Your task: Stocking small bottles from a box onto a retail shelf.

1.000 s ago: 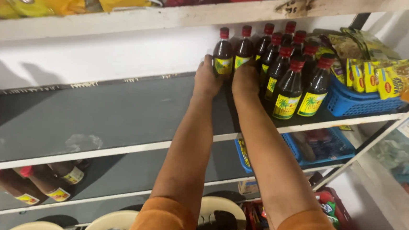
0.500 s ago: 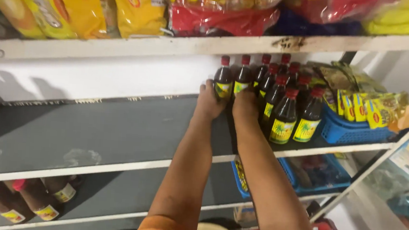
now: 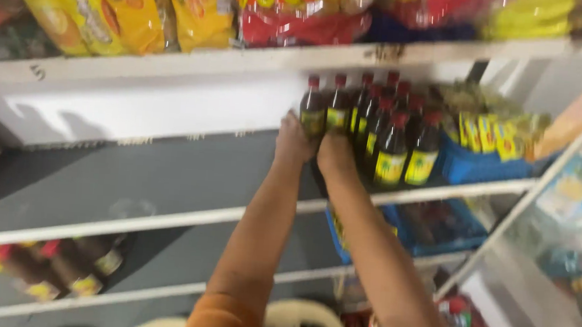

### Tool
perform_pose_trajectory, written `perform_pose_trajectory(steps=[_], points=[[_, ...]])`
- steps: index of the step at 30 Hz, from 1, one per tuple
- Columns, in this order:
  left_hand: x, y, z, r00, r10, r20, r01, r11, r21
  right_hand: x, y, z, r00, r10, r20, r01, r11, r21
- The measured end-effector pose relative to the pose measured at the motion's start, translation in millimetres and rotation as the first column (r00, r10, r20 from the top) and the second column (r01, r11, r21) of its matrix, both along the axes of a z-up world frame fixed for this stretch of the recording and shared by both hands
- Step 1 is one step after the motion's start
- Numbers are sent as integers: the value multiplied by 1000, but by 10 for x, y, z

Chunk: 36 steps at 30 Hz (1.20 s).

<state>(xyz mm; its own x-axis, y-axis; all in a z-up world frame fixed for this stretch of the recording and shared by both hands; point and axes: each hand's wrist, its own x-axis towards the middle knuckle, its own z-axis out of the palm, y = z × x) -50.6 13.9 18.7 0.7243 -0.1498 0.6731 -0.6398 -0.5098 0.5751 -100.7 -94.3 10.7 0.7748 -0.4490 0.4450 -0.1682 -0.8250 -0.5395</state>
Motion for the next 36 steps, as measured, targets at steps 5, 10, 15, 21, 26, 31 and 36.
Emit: perform_pose_trajectory(steps=[5,10,15,21,26,31,36], points=[[-1224,550,494,981,193,-32,-168,914,368,-948,396,320,978,171,118,-157,980,-123],[-1971,1279,296,954,182,240,-231,953,197,-1414,566,463,862,390,325,-282,900,-333],[-2762,2279,-136,908,27,418,-12,999,-38,-1346,500,266,874,371,313,-215,875,-434],[-3396,3569,-267,994,-3,105,6,999,-33,-1307,815,-51,795,392,462,-164,873,-459],[-3604,4543,-361,988,86,126,-70,990,-123,-2361,2584,91,665,541,514,-510,832,-216],[-3760,5598,-490,982,46,182,-20,990,-143,-3017,4342,1,594,617,516,-697,715,-54],[-3954,6525,-261,985,129,114,-105,975,-197,-3238,5568,83,496,710,500,-832,553,40]])
